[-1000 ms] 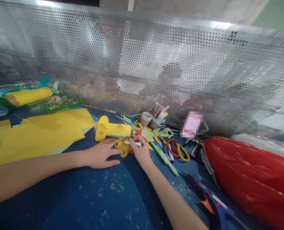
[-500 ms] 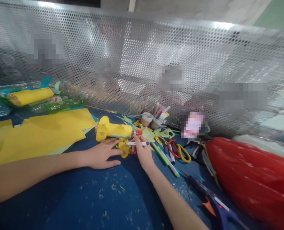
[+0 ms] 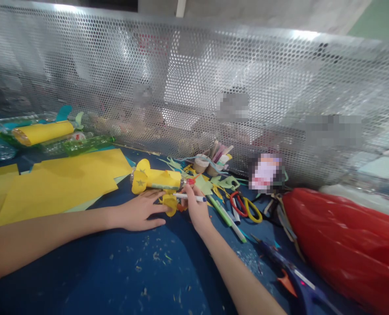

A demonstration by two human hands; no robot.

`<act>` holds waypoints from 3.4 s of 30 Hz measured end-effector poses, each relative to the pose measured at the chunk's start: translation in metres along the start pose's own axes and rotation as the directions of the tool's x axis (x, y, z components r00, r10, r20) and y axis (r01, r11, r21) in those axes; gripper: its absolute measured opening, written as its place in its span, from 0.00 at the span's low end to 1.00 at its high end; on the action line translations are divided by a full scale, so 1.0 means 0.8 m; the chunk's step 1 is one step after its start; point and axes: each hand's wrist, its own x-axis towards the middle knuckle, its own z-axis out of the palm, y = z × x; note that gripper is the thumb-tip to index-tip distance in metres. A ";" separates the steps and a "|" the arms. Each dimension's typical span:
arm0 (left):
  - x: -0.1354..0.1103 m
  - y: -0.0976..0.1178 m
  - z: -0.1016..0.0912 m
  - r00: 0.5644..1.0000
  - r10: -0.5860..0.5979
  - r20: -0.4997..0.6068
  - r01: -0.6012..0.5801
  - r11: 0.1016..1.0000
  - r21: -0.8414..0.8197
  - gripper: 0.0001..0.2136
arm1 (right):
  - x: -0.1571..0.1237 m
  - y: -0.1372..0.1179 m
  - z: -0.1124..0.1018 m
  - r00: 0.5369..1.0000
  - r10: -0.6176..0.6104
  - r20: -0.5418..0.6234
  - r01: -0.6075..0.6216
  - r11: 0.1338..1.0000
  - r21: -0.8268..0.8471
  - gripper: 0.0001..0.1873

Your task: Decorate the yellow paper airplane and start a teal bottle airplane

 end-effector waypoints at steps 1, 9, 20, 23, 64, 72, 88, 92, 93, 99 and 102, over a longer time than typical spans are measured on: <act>0.000 0.000 0.000 1.000 -0.002 0.001 0.002 1.000 0.000 0.23 | 0.000 -0.001 0.000 1.000 0.014 0.016 -0.014 1.000 0.011 0.20; 0.001 0.001 -0.001 1.000 -0.012 -0.008 0.012 1.000 0.008 0.25 | -0.004 -0.006 -0.003 0.994 -0.072 0.084 0.077 0.995 -0.063 0.21; 0.001 -0.001 0.003 0.999 -0.044 0.019 0.044 0.999 -0.010 0.29 | 0.001 0.000 -0.001 0.997 -0.060 0.038 0.062 0.997 -0.056 0.22; 0.000 0.000 0.003 0.999 -0.040 0.011 0.040 0.999 -0.006 0.28 | 0.001 0.002 -0.002 0.997 -0.047 0.054 0.050 0.998 -0.044 0.22; 0.000 0.000 0.000 1.000 -0.003 -0.004 0.003 1.000 -0.021 0.23 | -0.004 -0.006 -0.001 0.996 -0.032 0.085 0.039 0.996 -0.077 0.21; 0.000 0.000 0.000 1.000 -0.001 -0.011 0.000 1.000 -0.029 0.23 | -0.005 -0.007 -0.002 0.996 -0.044 0.072 0.047 0.998 -0.037 0.20; -0.001 0.001 -0.001 1.000 -0.010 -0.006 0.010 1.000 -0.004 0.24 | 0.000 0.002 -0.001 0.999 0.006 0.046 -0.004 0.999 -0.042 0.14; -0.001 0.001 -0.002 1.000 0.006 -0.009 -0.006 1.000 0.005 0.23 | 0.001 0.006 -0.001 0.999 -0.027 0.026 0.029 0.996 -0.081 0.15; -0.001 0.001 -0.002 1.000 0.010 -0.008 -0.009 1.000 0.008 0.22 | 0.001 0.008 0.000 0.999 -0.025 0.028 0.027 0.997 -0.078 0.15; -0.001 0.001 -0.001 1.000 0.013 -0.012 -0.013 1.000 0.025 0.23 | 0.001 0.009 0.000 0.999 -0.004 0.040 0.007 0.998 -0.063 0.16; -0.001 0.000 0.001 1.000 0.019 -0.015 -0.018 1.000 0.023 0.23 | 0.002 0.010 -0.001 0.999 -0.009 0.052 0.014 0.995 -0.097 0.16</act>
